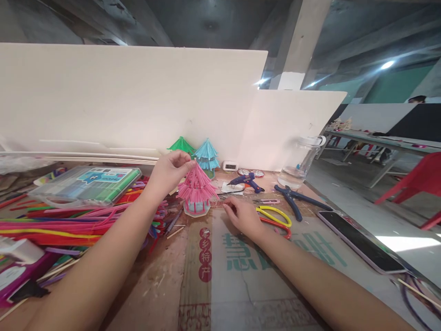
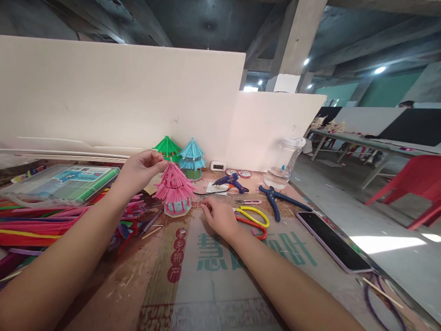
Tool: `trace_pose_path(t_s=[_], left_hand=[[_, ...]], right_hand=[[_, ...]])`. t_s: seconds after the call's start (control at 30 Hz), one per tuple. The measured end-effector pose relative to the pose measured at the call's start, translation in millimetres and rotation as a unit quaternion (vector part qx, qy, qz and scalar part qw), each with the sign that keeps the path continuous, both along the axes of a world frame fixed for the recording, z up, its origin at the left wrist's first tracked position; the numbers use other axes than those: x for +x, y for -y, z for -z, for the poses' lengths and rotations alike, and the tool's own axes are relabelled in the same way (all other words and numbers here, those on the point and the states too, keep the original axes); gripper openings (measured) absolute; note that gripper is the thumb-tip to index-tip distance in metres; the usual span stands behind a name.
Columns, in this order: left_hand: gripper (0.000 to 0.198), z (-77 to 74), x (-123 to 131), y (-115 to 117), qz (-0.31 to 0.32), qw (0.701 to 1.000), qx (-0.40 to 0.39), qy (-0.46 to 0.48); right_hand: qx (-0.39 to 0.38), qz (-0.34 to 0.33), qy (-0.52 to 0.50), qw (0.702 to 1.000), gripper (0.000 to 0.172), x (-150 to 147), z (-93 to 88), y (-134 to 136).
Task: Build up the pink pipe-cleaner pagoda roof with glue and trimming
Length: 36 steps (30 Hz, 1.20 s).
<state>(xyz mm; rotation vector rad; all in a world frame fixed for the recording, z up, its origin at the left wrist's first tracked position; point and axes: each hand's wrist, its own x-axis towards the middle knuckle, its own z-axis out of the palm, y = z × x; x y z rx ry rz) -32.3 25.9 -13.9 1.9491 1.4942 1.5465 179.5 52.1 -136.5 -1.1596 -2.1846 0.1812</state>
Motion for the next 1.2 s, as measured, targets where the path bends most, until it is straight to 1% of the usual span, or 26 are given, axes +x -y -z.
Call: trace_pose_path(t_s=[0.17,0.3,0.4,0.5,0.57,0.63,0.67,0.7,0.73,0.77,0.8,0.83,0.9,0.93,0.97,1.03,1.1,1.2], left_hand=[[0.024,1.3,1.2,0.2,-0.025,1.0,-0.001,-0.012],[0.03,2.2,-3.8,-1.8,-0.052,0.998,-0.012,-0.038],[0.031,-0.1,-6.1,-0.7,-0.054,0.998,-0.017,-0.02],[0.032,-7.3,-0.5,9.7,-0.024,0.999,-0.03,-0.023],[0.034,-13.6,8.2,21.7,0.016,0.997,-0.035,-0.061],[0.041,-18.4,18.2,33.6,0.055,0.993,-0.022,-0.097],[0.038,-19.6,22.5,37.9,0.076,0.99,-0.01,-0.114],[0.027,-19.9,25.8,40.4,0.092,0.989,0.001,-0.12],[0.023,-19.2,27.6,40.8,0.101,0.988,0.011,-0.118],[0.032,-17.7,27.9,38.9,0.101,0.988,0.012,-0.118],[0.041,-15.6,26.5,34.9,0.089,0.989,0.012,-0.117],[0.039,-12.9,23.7,29.3,0.055,0.993,0.022,-0.107],[0.038,-6.6,14.8,15.4,-0.046,0.993,0.054,-0.098],[0.04,-3.3,9.6,8.4,-0.083,0.989,0.063,-0.101],[0.042,0.0,4.5,2.1,-0.102,0.987,0.058,-0.107],[0.049,6.0,-3.5,-7.4,-0.105,0.987,0.014,-0.12],[0.05,10.7,-7.4,-12.8,-0.09,0.988,-0.02,-0.125],[0.042,15.4,-6.5,-16.5,-0.057,0.988,-0.028,-0.144]], right_hand=[[-0.013,0.0,0.008,1.0,0.02,-0.3,-2.8,2.1],[-0.017,-0.001,0.01,1.0,0.019,0.2,-2.5,1.7],[-0.018,0.002,0.011,1.0,0.02,0.7,-0.9,0.5],[-0.018,0.006,0.012,1.0,0.02,0.7,0.3,-0.2],[-0.02,0.008,0.014,1.0,0.021,0.4,0.3,-0.1],[-0.024,0.012,0.015,1.0,0.021,0.1,0.0,0.3],[-0.026,0.013,0.015,0.999,0.021,0.1,-0.3,0.5],[-0.028,0.013,0.015,0.999,0.02,0.1,-0.7,0.7],[-0.03,0.013,0.014,0.999,0.02,0.3,-1.1,1.0],[-0.032,0.012,0.014,0.999,0.021,0.5,-1.7,1.2],[-0.034,0.011,0.013,0.999,0.021,0.7,-2.5,1.6],[-0.036,0.008,0.013,0.999,0.022,0.8,-3.6,2.2],[-0.044,-0.006,0.016,0.999,0.025,0.3,-6.3,4.2],[-0.051,-0.019,0.019,0.998,0.027,-0.5,-7.7,5.7],[-0.06,-0.034,0.022,0.997,0.028,-1.8,-9.0,7.7],[-0.082,-0.067,0.029,0.994,0.023,-5.5,-10.9,12.8],[-0.106,-0.092,0.037,0.989,0.018,-10.1,-11.8,19.2],[-0.127,-0.102,0.065,0.984,0.028,-17.9,-12.9,29.2]])
